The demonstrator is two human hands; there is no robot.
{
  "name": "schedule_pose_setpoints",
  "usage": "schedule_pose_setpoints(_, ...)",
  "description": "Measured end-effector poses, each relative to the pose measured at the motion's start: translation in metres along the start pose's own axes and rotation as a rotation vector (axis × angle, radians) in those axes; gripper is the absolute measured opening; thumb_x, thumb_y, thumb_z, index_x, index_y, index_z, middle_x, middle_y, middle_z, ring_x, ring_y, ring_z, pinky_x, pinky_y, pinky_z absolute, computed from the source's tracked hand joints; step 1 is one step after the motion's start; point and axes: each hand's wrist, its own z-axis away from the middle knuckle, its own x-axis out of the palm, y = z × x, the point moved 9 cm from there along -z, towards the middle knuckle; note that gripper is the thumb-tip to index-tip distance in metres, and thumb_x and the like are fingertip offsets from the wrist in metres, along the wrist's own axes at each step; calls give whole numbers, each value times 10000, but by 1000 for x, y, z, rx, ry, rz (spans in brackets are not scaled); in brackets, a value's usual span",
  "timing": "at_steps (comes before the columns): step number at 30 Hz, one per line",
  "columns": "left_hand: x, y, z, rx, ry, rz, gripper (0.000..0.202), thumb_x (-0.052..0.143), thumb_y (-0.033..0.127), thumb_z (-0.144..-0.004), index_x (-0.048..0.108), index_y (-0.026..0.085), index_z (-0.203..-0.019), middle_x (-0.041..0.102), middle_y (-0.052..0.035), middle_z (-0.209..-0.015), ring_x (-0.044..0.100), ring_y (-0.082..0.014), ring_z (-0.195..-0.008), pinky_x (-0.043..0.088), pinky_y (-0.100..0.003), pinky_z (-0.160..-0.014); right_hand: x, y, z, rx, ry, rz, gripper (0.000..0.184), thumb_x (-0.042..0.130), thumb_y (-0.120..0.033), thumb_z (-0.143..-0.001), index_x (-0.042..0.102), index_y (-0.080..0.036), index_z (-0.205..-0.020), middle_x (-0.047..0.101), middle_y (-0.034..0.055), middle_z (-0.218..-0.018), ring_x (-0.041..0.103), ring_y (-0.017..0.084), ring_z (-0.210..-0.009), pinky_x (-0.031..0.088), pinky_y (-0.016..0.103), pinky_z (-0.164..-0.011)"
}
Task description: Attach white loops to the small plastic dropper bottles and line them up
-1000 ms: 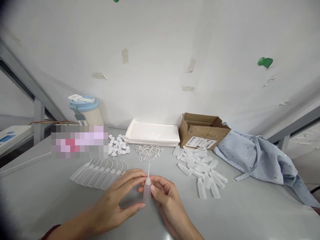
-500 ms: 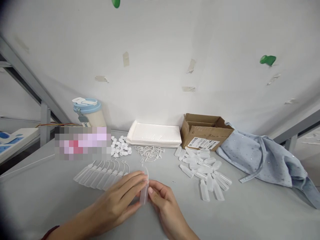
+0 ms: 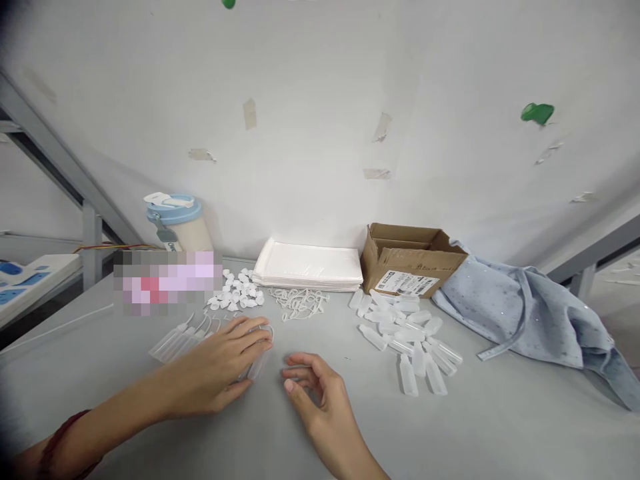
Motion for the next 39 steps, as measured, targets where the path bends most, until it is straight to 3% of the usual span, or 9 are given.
schedule_pose_setpoints(12,1,-5,5,-21,5,53,353,640,242,-768,544,191,-1104,588,-64,-1078,433,-281,-1160,352,-399,-967,-5,5,-3,14,21,9,353,606,-456,-803,608,-189,-1035,675,106,-1055,641,236,-964,476,380,-871)
schedule_pose_setpoints(19,-1,-6,6,-24,-11,73,387,624,162,-743,536,205,-1117,580,-55,-1112,423,-276,-1179,349,-392,-982,-8,4,-4,14,55,27,379,613,-482,-784,615,-182,-1015,673,112,-1047,645,232,-886,476,389,-836)
schedule_pose_setpoints(30,-3,-9,11,-14,31,92,412,642,168,-738,530,206,-1133,589,-51,-1120,439,-262,-1174,359,-377,-978,-9,5,-4,23,58,-37,389,634,-501,-755,630,-179,-973,680,90,-957,640,199,-793,482,360,-791)
schedule_pose_setpoints(39,0,-12,8,-34,-5,121,408,636,152,-750,539,211,-1142,581,-48,-1155,417,-274,-1191,354,-397,-981,-9,6,-4,44,58,-30,372,605,-493,-788,630,-170,-972,686,89,-917,637,195,-784,468,358,-788)
